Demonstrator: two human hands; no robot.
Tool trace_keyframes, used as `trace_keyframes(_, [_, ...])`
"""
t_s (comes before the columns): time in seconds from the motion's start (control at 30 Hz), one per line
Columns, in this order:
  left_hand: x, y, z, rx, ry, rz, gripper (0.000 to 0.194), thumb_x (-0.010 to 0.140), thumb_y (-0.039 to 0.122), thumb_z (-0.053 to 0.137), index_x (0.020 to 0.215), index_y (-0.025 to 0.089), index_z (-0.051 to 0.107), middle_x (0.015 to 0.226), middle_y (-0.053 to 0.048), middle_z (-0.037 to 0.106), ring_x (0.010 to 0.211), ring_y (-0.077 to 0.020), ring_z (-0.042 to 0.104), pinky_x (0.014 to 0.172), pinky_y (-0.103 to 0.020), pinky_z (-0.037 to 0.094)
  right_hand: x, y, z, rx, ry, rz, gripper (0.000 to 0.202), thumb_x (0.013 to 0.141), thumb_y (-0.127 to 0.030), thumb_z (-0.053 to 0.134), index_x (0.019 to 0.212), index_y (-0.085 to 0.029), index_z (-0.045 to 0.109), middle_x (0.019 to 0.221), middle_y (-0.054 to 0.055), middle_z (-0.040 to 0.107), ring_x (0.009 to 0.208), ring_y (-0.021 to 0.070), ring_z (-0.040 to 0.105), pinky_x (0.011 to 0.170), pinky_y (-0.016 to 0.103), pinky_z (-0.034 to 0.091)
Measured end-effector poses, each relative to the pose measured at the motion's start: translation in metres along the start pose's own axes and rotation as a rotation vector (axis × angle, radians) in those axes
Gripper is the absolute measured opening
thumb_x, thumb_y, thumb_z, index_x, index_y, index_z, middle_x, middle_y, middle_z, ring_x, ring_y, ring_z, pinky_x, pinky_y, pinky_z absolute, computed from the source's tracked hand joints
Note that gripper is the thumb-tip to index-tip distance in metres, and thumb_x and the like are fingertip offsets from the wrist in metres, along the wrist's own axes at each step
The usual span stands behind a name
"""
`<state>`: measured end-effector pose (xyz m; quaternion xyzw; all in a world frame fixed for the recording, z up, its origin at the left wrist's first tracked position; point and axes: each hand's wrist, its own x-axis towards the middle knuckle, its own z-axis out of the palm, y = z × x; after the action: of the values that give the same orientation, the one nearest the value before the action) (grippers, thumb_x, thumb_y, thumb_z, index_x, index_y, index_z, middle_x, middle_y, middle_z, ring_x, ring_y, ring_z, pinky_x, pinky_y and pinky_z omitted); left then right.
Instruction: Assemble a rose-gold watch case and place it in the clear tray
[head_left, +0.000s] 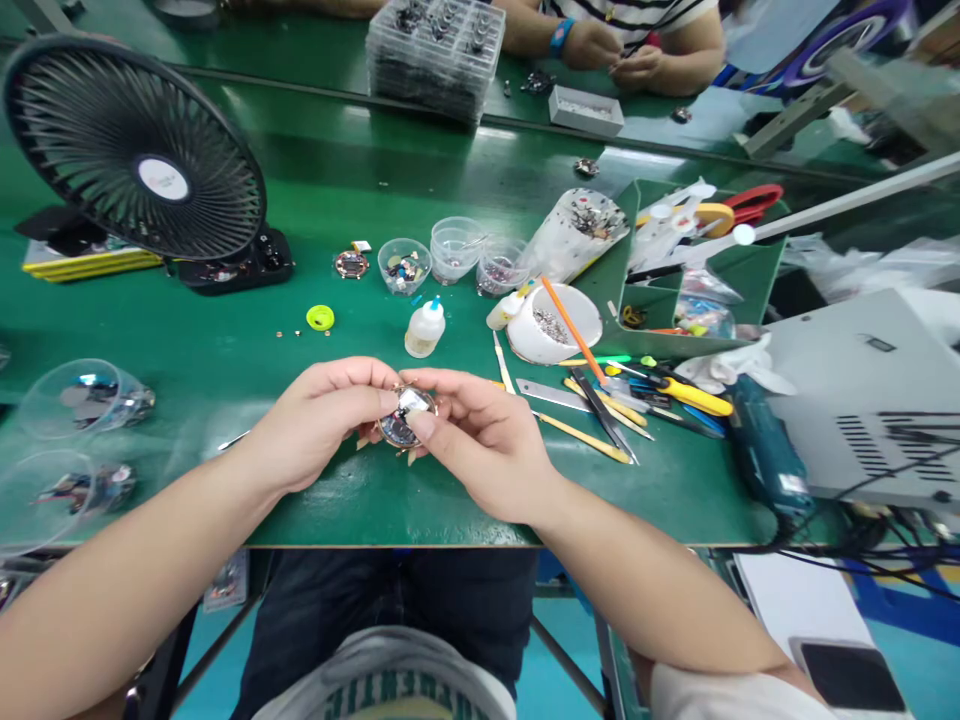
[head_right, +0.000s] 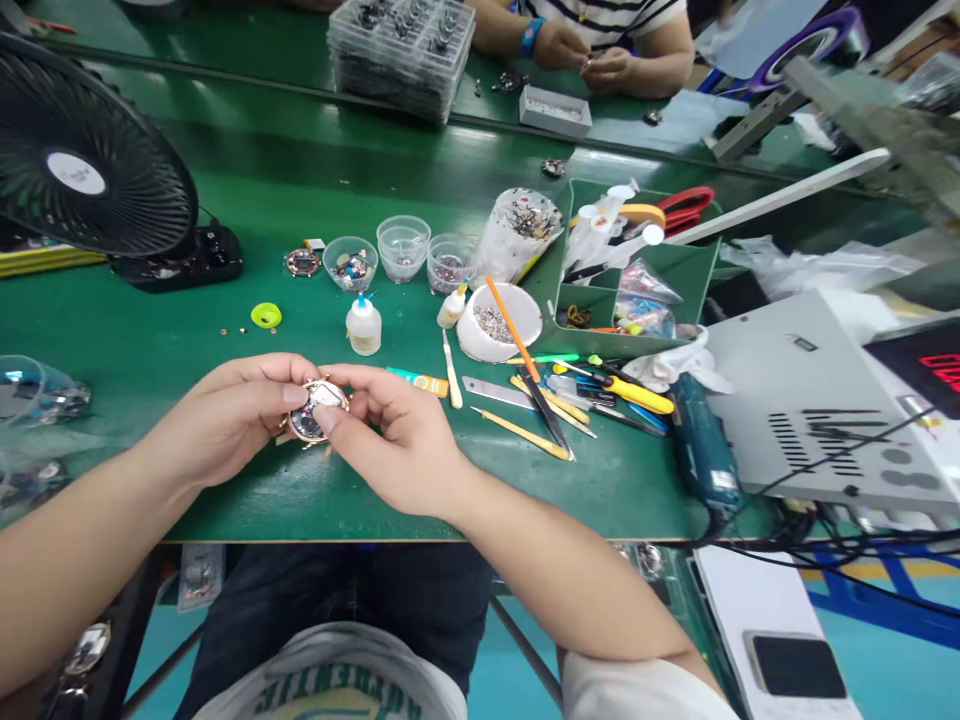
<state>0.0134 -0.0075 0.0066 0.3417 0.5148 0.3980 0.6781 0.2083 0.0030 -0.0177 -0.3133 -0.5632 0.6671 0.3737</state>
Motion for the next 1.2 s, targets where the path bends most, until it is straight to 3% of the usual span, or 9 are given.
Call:
trace_keyframes(0.2, [-0.001, 0.001, 0.003, -0.051, 0.015, 0.019, 0.021, 0.064, 0.032, 0.086, 0.076, 0.017, 0.078, 0.07, -0.002, 0.073, 0.062, -0.012, 0.06, 0.058, -0.023, 0.048, -0.001, 0.002, 0.001, -0.027, 0.005, -0.045, 0.038, 0.099, -0.041, 0.077, 0.131, -0.023, 0.069, 0.08, -0.003, 0.067, 0.066, 0.013, 0.066, 0.065, 0.03, 0.063])
trace_keyframes(0.53, [-0.002, -0.002, -0.001, -0.088, -0.028, 0.128, 0.012, 0.069, 0.024, 0.089, 0.077, 0.018, 0.081, 0.072, -0.001, 0.076, 0.063, -0.0112, 0.064, 0.059, -0.021, 0.05, -0.001, 0.0, 0.001, -0.169, -0.006, -0.214, 0.029, 0.103, -0.026, 0.071, 0.131, -0.022, 0.065, 0.091, -0.001, 0.071, 0.079, 0.0137, 0.07, 0.075, 0.031, 0.061])
trace_keyframes(0.67, [-0.003, -0.005, -0.004, -0.029, -0.039, 0.199, 0.008, 0.078, 0.026, 0.087, 0.083, 0.021, 0.084, 0.076, -0.001, 0.077, 0.067, -0.0113, 0.064, 0.063, -0.022, 0.052, 0.0, 0.001, 0.002, -0.172, -0.01, -0.271, 0.027, 0.104, -0.023, 0.068, 0.13, -0.023, 0.06, 0.094, 0.0, 0.072, 0.081, 0.0132, 0.071, 0.078, 0.031, 0.061])
trace_keyframes(0.83, [-0.006, -0.012, -0.007, 0.131, -0.009, 0.351, 0.008, 0.087, 0.028, 0.086, 0.095, 0.025, 0.085, 0.091, -0.001, 0.081, 0.08, -0.0138, 0.069, 0.077, -0.026, 0.058, 0.004, 0.011, 0.005, -0.204, 0.005, -0.312, 0.022, 0.108, -0.029, 0.061, 0.127, -0.024, 0.05, 0.092, -0.001, 0.073, 0.075, 0.0121, 0.07, 0.069, 0.026, 0.059])
trace_keyframes(0.93, [-0.002, -0.014, -0.014, 0.216, 0.052, 0.389, 0.015, 0.093, 0.035, 0.084, 0.103, 0.024, 0.082, 0.103, -0.002, 0.082, 0.093, -0.0169, 0.071, 0.088, -0.03, 0.059, 0.008, 0.01, 0.003, -0.415, 0.018, -0.403, 0.03, 0.106, -0.029, 0.062, 0.133, -0.022, 0.049, 0.102, 0.003, 0.077, 0.084, 0.015, 0.076, 0.076, 0.029, 0.063])
trace_keyframes(1.03, [0.0, -0.01, -0.021, 0.255, 0.075, 0.41, 0.022, 0.097, 0.041, 0.079, 0.108, 0.022, 0.076, 0.104, -0.002, 0.081, 0.09, -0.0167, 0.07, 0.085, -0.029, 0.058, -0.001, -0.002, -0.003, -0.766, 0.134, -0.57, 0.027, 0.105, -0.031, 0.066, 0.128, -0.017, 0.059, 0.12, 0.011, 0.079, 0.107, 0.0203, 0.078, 0.095, 0.035, 0.063])
trace_keyframes(1.13, [-0.013, -0.013, -0.025, 0.451, -0.028, 0.325, 0.035, 0.098, 0.05, 0.074, 0.121, 0.024, 0.07, 0.093, -0.001, 0.08, 0.079, -0.0188, 0.071, 0.074, -0.03, 0.058, -0.032, -0.016, -0.021, -1.078, 0.249, -0.655, 0.018, 0.108, -0.032, 0.065, 0.116, -0.016, 0.068, 0.114, 0.011, 0.082, 0.108, 0.0216, 0.077, 0.098, 0.035, 0.062])
trace_keyframes(1.2, [-0.03, -0.024, -0.024, 0.744, -0.124, 0.263, 0.04, 0.1, 0.058, 0.067, 0.125, 0.027, 0.069, 0.101, -0.003, 0.082, 0.087, -0.024, 0.076, 0.077, -0.035, 0.059, -0.061, -0.021, -0.043, -1.312, 0.273, -0.569, 0.017, 0.109, -0.03, 0.064, 0.115, -0.016, 0.072, 0.109, 0.011, 0.083, 0.104, 0.023, 0.077, 0.095, 0.036, 0.061])
